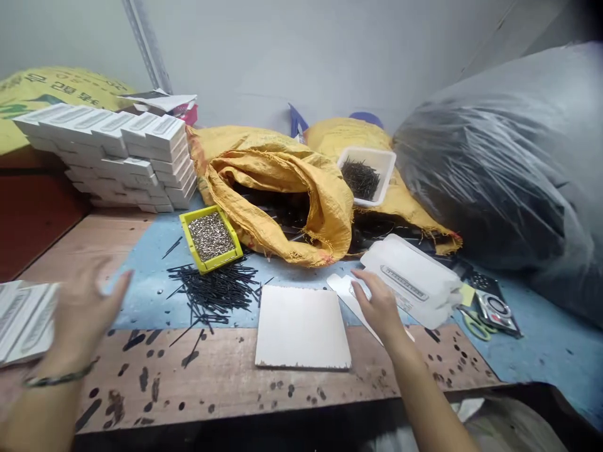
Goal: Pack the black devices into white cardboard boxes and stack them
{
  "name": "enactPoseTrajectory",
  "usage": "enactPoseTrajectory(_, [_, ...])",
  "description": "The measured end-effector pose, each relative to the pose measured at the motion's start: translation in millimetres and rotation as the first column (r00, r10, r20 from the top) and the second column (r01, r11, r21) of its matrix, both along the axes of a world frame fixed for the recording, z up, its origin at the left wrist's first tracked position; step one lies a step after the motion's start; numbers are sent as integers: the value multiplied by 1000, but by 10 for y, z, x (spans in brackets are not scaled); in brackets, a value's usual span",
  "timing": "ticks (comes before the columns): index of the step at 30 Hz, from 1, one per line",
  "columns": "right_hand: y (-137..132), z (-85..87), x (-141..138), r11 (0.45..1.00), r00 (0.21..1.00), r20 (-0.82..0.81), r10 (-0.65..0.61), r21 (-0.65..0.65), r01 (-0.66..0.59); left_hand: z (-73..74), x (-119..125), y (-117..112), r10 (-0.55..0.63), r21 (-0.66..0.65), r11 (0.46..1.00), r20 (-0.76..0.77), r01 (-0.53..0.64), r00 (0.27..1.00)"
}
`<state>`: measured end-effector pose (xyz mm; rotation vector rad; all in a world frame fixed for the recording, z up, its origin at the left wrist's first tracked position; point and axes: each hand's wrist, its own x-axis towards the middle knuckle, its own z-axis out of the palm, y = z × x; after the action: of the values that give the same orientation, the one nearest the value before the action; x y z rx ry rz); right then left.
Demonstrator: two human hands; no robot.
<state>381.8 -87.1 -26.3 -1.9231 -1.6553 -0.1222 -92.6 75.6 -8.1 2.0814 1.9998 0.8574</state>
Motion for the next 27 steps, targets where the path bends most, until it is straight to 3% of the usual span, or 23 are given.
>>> enactPoseTrajectory(1, [245,85,-124,994,994,14,109,8,-109,49,275,-43,-5,41,999,14,4,1000])
enactPoseTrajectory(3, [749,216,-321,965,963,61,261,-55,-258,95,794,-18,-210,-6,978,43,210,977])
enactPoseTrajectory(5, [1176,259,-422,946,944,84,318,-98,-310,93,1192,154,-314,-95,946,-18,311,949])
enactPoseTrajectory(7, [1453,224,-431,948,946,102,307,-120,-294,68,1437,399,-304,-132,946,-57,295,951])
enactPoseTrajectory(12, [1611,123,-235,968,967,118,225,-141,-208,-12,1605,794,-310,-204,936,-83,288,947])
enactPoseTrajectory(17, [1544,240,-112,988,994,25,106,-112,-103,-42,1552,801,-273,-123,954,18,273,962])
enactPoseTrajectory(19, [1450,322,-181,998,988,-142,52,-20,-55,-30,1513,802,-254,-79,962,96,261,963])
enactPoseTrajectory(21, [1293,397,-329,996,883,-465,66,88,-28,-3,1471,812,-236,-49,967,192,249,953])
enactPoseTrajectory(24, [999,442,-626,988,486,-861,146,146,-38,45,1418,768,-202,-19,974,372,225,906])
enactPoseTrajectory(27, [747,381,-900,982,126,-974,188,188,-8,51,1415,512,-160,-45,972,590,231,791])
